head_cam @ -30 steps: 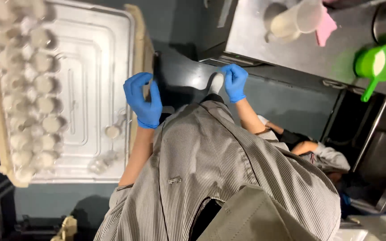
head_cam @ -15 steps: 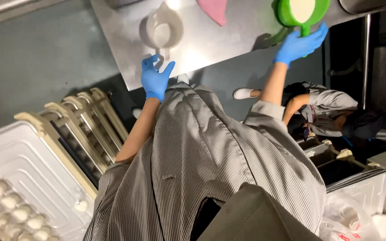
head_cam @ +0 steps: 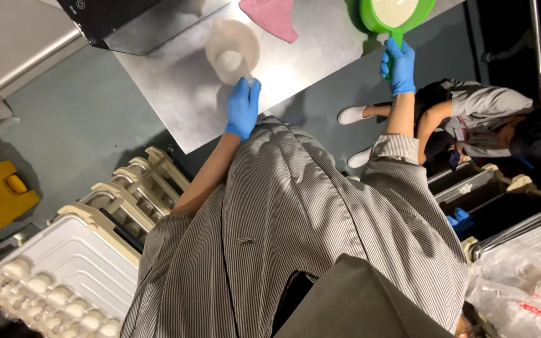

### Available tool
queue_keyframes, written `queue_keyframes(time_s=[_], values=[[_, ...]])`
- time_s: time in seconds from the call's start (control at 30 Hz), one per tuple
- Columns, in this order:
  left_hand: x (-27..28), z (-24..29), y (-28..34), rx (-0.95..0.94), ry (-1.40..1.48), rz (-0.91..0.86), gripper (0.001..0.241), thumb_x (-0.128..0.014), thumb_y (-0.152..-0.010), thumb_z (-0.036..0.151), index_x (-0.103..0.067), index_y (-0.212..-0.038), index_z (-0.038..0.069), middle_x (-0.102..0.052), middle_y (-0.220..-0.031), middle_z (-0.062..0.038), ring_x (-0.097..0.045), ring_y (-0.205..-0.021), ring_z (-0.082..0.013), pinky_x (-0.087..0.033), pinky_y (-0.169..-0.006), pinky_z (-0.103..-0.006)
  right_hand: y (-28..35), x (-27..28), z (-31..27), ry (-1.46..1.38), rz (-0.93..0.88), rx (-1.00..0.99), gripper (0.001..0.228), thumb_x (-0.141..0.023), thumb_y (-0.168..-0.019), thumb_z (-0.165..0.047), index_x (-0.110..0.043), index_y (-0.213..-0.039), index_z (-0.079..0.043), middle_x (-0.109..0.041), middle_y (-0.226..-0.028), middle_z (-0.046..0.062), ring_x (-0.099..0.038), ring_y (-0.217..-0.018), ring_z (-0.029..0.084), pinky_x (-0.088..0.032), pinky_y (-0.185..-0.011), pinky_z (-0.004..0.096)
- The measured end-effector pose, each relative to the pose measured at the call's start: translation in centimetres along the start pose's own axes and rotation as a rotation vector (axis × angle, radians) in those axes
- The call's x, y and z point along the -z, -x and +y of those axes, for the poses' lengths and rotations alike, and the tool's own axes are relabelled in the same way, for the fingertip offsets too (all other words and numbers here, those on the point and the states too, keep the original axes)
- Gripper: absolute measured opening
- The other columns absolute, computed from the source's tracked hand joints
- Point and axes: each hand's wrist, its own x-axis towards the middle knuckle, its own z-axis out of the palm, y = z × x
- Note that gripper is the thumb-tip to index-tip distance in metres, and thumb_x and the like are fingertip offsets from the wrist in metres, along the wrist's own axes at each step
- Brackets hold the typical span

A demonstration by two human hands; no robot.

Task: Filling small plastic cups with liquid and organizing them onto trays for cooling.

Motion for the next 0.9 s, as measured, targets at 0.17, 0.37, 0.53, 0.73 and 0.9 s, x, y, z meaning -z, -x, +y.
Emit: queue_keyframes(time_s=[0.17, 0.37, 0.53, 0.73, 0.9], values=[[-3.1, 2.3, -4.4, -0.129, -0.005, -0.213, 0.032, -0.058, -0.106, 0.032, -0.054, -0.101, 0.0, -0.062, -0.093, -0.021, -0.062, -0.079, -0.0389, -0.048, -0.071, -0.0489, 7.2, -3.2, -4.7, -0.037, 0.013, 0.047, 0.02, -0.065, -0.109, -0.026, -0.065, -0.109, -0.006, -0.056, -0.07, 0.001, -0.045, -0.047, 0.012, -0.032, -0.043, 0.028], [-7.1, 4.5, -8.5, -0.278, -0.002, -0.448, 0.034, -0.057, -0.105, 0.036, -0.056, -0.098, 0.002, -0.061, -0.09, -0.02, -0.06, -0.079, -0.041, -0.047, -0.072, -0.0509, 14.7, -6.5, -10.8, 0.117, 0.073, 0.139, 0.018, -0.065, -0.109, -0.02, -0.067, -0.112, -0.003, -0.059, -0.075, 0.001, -0.049, -0.055, 0.008, -0.033, -0.046, 0.025], [-10.4, 5.9, -10.5, -0.387, 0.038, -0.514, 0.038, -0.056, -0.107, 0.039, -0.055, -0.097, 0.001, -0.06, -0.092, -0.021, -0.057, -0.084, -0.0449, -0.045, -0.072, -0.0521, 16.3, -8.4, -14.0, 0.216, 0.194, 0.197, 0.016, -0.069, -0.107, -0.018, -0.07, -0.111, -0.003, -0.062, -0.077, -0.001, -0.055, -0.058, 0.005, -0.037, -0.046, 0.024], [-12.8, 6.9, -12.2, -0.395, 0.079, -0.525, 0.04, -0.056, -0.107, 0.039, -0.054, -0.096, 0.001, -0.059, -0.095, -0.024, -0.054, -0.089, -0.0488, -0.045, -0.075, -0.0524, 15.4, -8.8, -16.0, 0.51, 0.272, 0.357, 0.017, -0.071, -0.106, -0.017, -0.07, -0.111, -0.001, -0.063, -0.071, 0.001, -0.055, -0.056, 0.007, -0.04, -0.048, 0.026], [-14.1, 7.5, -14.1, -0.378, 0.101, -0.536, 0.04, -0.055, -0.107, 0.039, -0.054, -0.099, 0.0, -0.06, -0.097, -0.025, -0.054, -0.091, -0.0486, -0.046, -0.077, -0.0516, 13.6, -7.6, -16.3, 0.759, 0.283, 0.584, 0.018, -0.074, -0.106, -0.015, -0.07, -0.112, 0.002, -0.067, -0.071, 0.007, -0.065, -0.06, 0.01, -0.049, -0.057, 0.029]])
